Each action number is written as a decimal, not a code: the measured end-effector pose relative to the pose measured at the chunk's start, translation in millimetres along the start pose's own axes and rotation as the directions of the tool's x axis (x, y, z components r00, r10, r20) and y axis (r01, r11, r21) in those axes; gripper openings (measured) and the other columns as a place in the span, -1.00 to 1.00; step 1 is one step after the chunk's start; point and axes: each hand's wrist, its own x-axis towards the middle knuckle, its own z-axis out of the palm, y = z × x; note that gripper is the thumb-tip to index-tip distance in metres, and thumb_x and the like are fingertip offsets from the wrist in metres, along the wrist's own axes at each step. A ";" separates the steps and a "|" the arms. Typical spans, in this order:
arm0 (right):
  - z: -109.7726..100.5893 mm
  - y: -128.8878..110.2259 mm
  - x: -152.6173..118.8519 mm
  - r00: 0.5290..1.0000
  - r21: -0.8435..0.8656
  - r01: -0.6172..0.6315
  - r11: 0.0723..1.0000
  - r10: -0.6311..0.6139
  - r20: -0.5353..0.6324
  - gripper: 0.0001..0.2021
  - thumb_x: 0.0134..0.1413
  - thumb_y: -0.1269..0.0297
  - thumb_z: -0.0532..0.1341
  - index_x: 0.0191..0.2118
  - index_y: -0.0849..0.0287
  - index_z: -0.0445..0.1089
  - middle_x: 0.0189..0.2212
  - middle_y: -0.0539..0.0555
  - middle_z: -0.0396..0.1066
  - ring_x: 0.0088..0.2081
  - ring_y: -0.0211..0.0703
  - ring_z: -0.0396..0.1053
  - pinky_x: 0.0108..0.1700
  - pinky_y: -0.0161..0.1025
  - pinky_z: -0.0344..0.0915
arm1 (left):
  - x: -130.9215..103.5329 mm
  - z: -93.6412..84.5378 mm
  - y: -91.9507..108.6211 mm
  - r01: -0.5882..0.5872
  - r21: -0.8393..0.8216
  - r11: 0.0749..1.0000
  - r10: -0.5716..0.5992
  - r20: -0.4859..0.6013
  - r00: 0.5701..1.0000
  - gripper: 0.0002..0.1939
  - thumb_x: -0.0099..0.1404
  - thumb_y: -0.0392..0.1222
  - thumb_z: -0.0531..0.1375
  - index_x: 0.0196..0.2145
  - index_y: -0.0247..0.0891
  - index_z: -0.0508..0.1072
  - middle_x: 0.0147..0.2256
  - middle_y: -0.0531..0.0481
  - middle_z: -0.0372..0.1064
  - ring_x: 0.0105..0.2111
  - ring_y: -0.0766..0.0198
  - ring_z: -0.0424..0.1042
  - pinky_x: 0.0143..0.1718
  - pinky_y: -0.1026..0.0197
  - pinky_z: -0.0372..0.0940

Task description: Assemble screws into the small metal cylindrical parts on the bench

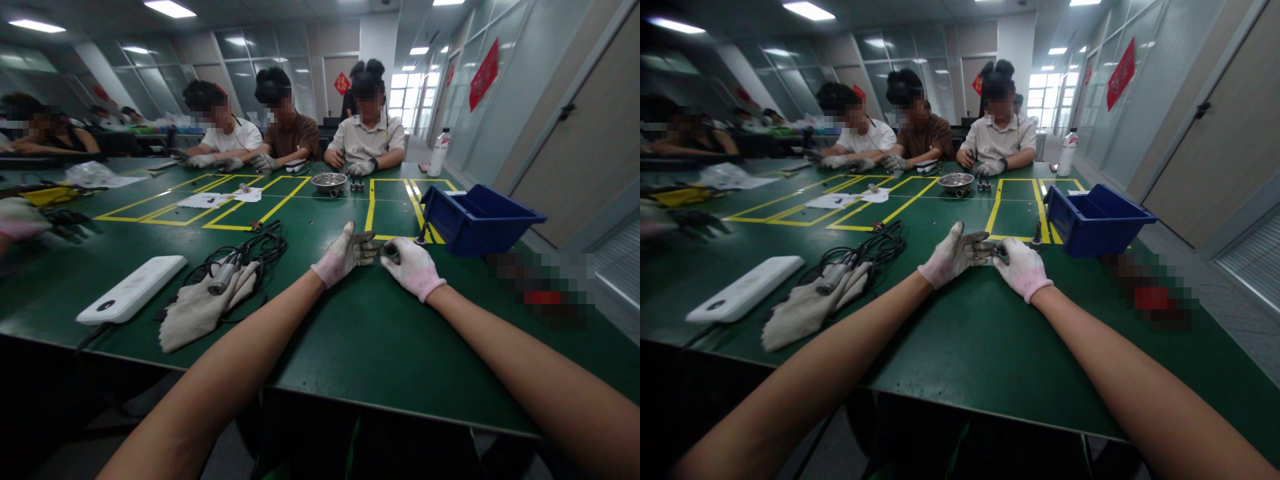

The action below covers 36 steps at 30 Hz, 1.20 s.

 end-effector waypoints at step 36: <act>-5.7 -5.9 -1.0 0.990 -0.062 0.058 0.996 -0.050 0.135 -0.77 0.12 0.15 0.10 -0.18 0.13 0.36 -0.25 0.09 0.40 -0.22 -0.15 0.36 -0.18 -0.24 0.26 | 2.7 8.1 -16.8 -0.171 0.484 0.858 0.209 -0.026 0.978 -0.42 0.17 -0.25 0.21 0.14 -0.40 0.22 0.12 -0.25 0.21 0.05 0.10 0.30 0.13 0.04 0.14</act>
